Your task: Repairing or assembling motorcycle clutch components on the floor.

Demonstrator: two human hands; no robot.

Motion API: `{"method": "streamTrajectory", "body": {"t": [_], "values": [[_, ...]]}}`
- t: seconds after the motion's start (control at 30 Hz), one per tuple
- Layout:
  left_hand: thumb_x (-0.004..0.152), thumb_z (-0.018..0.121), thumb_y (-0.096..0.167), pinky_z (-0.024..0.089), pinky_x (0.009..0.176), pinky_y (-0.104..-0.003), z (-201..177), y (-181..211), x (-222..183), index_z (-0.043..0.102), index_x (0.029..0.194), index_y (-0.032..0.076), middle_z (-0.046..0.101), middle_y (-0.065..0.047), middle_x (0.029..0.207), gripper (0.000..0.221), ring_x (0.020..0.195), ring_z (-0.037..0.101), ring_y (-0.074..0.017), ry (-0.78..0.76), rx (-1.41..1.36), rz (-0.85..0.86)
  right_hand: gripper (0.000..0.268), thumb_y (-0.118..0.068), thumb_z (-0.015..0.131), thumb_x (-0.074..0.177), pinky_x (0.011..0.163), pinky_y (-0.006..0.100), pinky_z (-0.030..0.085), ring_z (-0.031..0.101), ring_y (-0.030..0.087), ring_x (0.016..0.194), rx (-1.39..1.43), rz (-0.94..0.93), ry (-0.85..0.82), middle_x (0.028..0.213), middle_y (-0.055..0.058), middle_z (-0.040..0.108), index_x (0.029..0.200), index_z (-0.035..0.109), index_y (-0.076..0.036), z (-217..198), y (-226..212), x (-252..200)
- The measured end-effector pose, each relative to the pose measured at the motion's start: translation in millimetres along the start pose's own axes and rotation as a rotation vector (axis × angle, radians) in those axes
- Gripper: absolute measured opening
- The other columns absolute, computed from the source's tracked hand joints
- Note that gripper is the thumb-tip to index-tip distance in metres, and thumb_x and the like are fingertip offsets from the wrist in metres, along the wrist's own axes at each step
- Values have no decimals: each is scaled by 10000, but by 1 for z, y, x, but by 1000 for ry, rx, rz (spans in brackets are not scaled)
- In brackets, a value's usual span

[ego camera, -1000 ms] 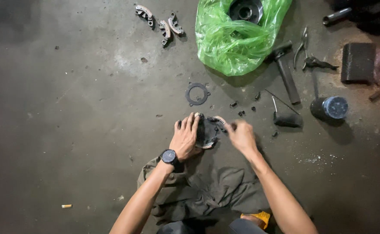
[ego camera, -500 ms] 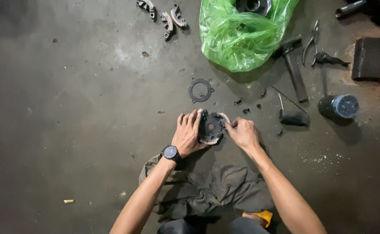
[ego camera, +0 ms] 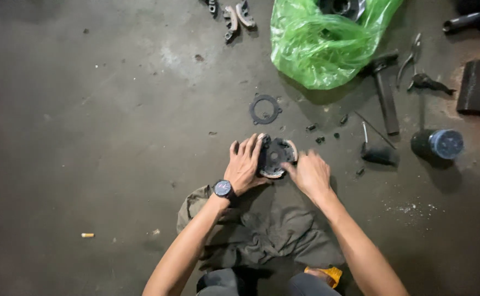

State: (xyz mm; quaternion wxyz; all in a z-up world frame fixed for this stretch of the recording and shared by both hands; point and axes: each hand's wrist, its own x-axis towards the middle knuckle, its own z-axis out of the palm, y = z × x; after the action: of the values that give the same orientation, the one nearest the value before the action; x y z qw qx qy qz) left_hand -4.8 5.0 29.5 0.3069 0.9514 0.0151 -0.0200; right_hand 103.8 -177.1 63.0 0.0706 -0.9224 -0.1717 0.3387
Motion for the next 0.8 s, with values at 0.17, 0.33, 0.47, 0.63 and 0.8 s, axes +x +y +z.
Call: {"method": "streamTrajectory", "body": {"t": [0.17,0.33,0.47,0.63,0.8], "values": [[481,907,337,258,1091,-636,-6,-11,-22,369,1492,-34,374,-283,1489,1204,1340,386,-448,29,21,-25,1140,-445,882,648,1134,661,317,218,480,1474,-370,-518,159,1623,257,143,1550,282,-91,-3,-21,1],[793,612,-69,440,1119,-486,1,-21,-45,570,1338,23,535,-197,1421,554,1306,496,-409,325,-169,-132,1204,-431,888,682,1090,724,247,176,543,1456,-404,-570,-53,1695,207,106,1635,190,-199,9,-37,21],[820,581,-81,496,1051,-435,16,-11,-45,585,1310,13,546,-214,1392,499,1250,554,-406,406,-320,-153,1085,-383,853,728,1094,690,325,326,507,1435,-412,-555,34,1663,191,229,1600,241,-176,12,-40,11],[950,681,82,562,1070,-386,18,-1,-33,569,1405,33,615,-153,1395,471,1284,651,-288,520,-853,-467,1206,-335,934,608,1143,557,366,416,438,1377,364,-390,-46,1576,168,365,1573,239,-130,7,-20,4],[743,851,204,422,1156,-410,-7,16,-5,159,1617,34,447,-173,1560,1127,1425,476,-274,83,-1153,-327,1316,-339,931,618,1151,452,423,441,305,1431,1210,-469,-376,1596,124,384,1639,124,-145,14,15,2]]}}
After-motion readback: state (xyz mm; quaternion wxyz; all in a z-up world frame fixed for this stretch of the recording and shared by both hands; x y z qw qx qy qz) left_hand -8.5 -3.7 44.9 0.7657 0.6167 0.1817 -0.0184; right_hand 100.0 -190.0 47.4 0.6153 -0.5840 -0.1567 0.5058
